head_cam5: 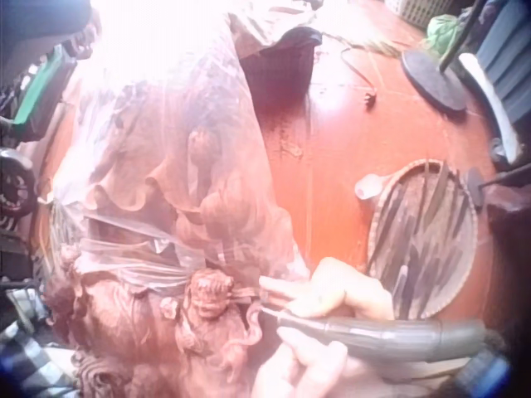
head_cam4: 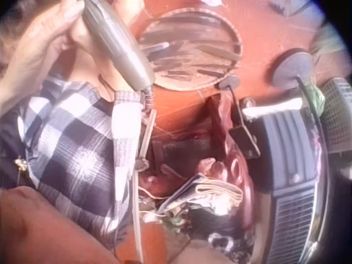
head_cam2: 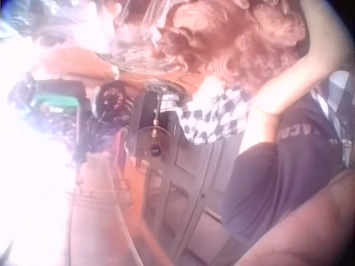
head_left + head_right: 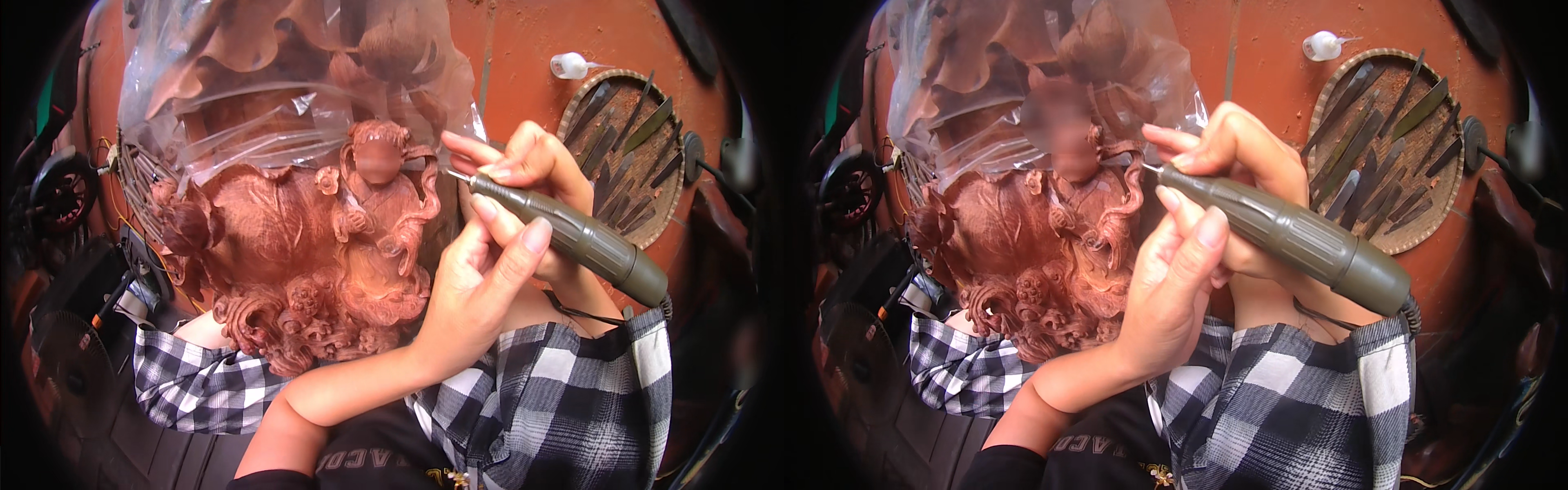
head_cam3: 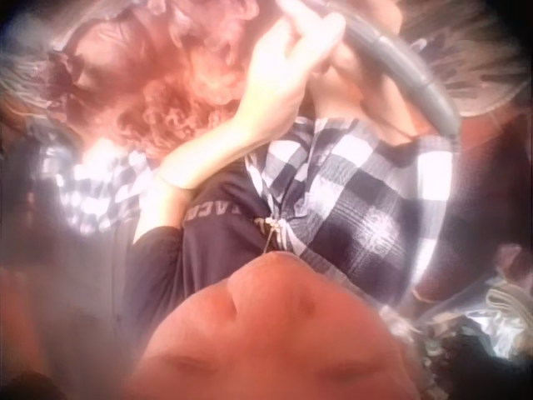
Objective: The person carves a wooden sculpture using a rotary tool, focusing on fine details of a small figure. They briefly switch tools and adjust the workpiece before continuing to refine the surface.
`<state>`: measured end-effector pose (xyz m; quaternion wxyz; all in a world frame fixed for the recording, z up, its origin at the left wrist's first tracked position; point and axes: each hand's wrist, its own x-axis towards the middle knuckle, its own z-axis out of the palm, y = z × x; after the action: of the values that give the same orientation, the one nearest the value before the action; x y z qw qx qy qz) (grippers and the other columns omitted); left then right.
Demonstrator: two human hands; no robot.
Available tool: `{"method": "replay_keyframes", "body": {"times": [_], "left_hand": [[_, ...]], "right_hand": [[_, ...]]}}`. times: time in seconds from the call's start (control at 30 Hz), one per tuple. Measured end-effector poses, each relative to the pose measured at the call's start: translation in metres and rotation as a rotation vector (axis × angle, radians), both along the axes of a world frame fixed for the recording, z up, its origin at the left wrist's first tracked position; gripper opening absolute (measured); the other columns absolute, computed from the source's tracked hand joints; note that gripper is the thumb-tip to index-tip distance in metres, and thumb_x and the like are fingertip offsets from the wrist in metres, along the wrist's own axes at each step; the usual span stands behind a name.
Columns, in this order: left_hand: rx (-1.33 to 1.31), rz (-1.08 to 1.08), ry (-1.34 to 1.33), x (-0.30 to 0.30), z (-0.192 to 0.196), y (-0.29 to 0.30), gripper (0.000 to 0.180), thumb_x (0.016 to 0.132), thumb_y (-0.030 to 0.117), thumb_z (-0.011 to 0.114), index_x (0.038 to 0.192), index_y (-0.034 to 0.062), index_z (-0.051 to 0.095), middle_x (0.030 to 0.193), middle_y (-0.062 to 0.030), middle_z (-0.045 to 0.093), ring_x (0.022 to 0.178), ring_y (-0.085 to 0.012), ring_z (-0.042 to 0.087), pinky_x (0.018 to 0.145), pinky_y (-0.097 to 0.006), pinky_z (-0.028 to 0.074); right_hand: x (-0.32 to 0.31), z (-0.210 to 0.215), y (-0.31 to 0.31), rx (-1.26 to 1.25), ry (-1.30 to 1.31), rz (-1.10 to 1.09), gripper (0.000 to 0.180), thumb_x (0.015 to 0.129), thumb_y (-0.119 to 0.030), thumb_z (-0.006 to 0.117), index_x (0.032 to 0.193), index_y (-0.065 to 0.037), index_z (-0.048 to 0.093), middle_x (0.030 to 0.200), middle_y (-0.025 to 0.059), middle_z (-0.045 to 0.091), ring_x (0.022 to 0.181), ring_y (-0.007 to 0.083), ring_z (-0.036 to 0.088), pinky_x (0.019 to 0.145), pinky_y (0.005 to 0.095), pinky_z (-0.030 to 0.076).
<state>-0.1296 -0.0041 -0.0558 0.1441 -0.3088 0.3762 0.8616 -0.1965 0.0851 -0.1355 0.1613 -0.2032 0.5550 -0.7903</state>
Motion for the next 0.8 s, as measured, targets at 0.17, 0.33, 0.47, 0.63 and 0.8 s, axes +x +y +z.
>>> {"method": "replay_keyframes", "body": {"times": [0.17, 0.33, 0.47, 0.63, 0.8], "left_hand": [[0.014, 0.048, 0.055, 0.002, -0.012, -0.008, 0.033, 0.101, 0.026, 0.054, 0.121, 0.0005, 0.047, 0.107, -0.0017, 0.053, 0.098, -0.0064, 0.048, 0.086, -0.023, 0.039], [-0.049, 0.042, 0.040, -0.002, -0.017, -0.008, 0.025, 0.101, 0.033, 0.051, 0.110, 0.0101, 0.052, 0.090, 0.0072, 0.049, 0.076, -0.0009, 0.041, 0.067, -0.019, 0.033], [-0.072, 0.024, 0.044, -0.003, -0.017, -0.008, 0.024, 0.102, 0.033, 0.051, 0.109, 0.0104, 0.053, 0.090, 0.0073, 0.049, 0.076, -0.0006, 0.041, 0.067, -0.018, 0.034], [-0.087, 0.028, 0.059, -0.005, -0.021, -0.009, 0.022, 0.102, 0.032, 0.050, 0.108, 0.0108, 0.054, 0.091, 0.0074, 0.050, 0.076, -0.0002, 0.041, 0.067, -0.018, 0.034], [-0.068, 0.055, 0.070, -0.005, -0.021, -0.009, 0.021, 0.102, 0.031, 0.050, 0.108, 0.0110, 0.054, 0.091, 0.0072, 0.051, 0.076, -0.0003, 0.041, 0.067, -0.018, 0.034]], "right_hand": [[-0.001, -0.007, -0.013, -0.018, 0.045, 0.008, 0.019, 0.081, 0.007, 0.063, 0.089, -0.001, 0.048, 0.088, 0.0089, 0.045, 0.083, 0.0181, 0.059, 0.101, 0.0638, 0.044], [-0.001, -0.009, -0.018, -0.070, -0.009, 0.026, 0.020, 0.083, 0.007, 0.065, 0.092, 0.000, 0.049, 0.089, 0.0085, 0.046, 0.081, 0.0197, 0.061, 0.099, 0.0609, 0.048], [-0.002, -0.009, -0.016, -0.067, -0.020, 0.008, 0.019, 0.082, 0.009, 0.063, 0.092, 0.001, 0.050, 0.087, 0.0080, 0.046, 0.081, 0.0202, 0.062, 0.097, 0.0601, 0.050], [-0.004, -0.009, -0.020, -0.038, 0.040, -0.036, 0.018, 0.082, 0.013, 0.059, 0.091, 0.001, 0.050, 0.085, 0.0076, 0.045, 0.079, 0.0185, 0.060, 0.096, 0.0614, 0.049], [-0.003, -0.009, -0.023, -0.043, 0.039, -0.054, 0.018, 0.082, 0.014, 0.058, 0.092, 0.000, 0.051, 0.085, 0.0073, 0.045, 0.078, 0.0160, 0.058, 0.097, 0.0624, 0.049]]}}
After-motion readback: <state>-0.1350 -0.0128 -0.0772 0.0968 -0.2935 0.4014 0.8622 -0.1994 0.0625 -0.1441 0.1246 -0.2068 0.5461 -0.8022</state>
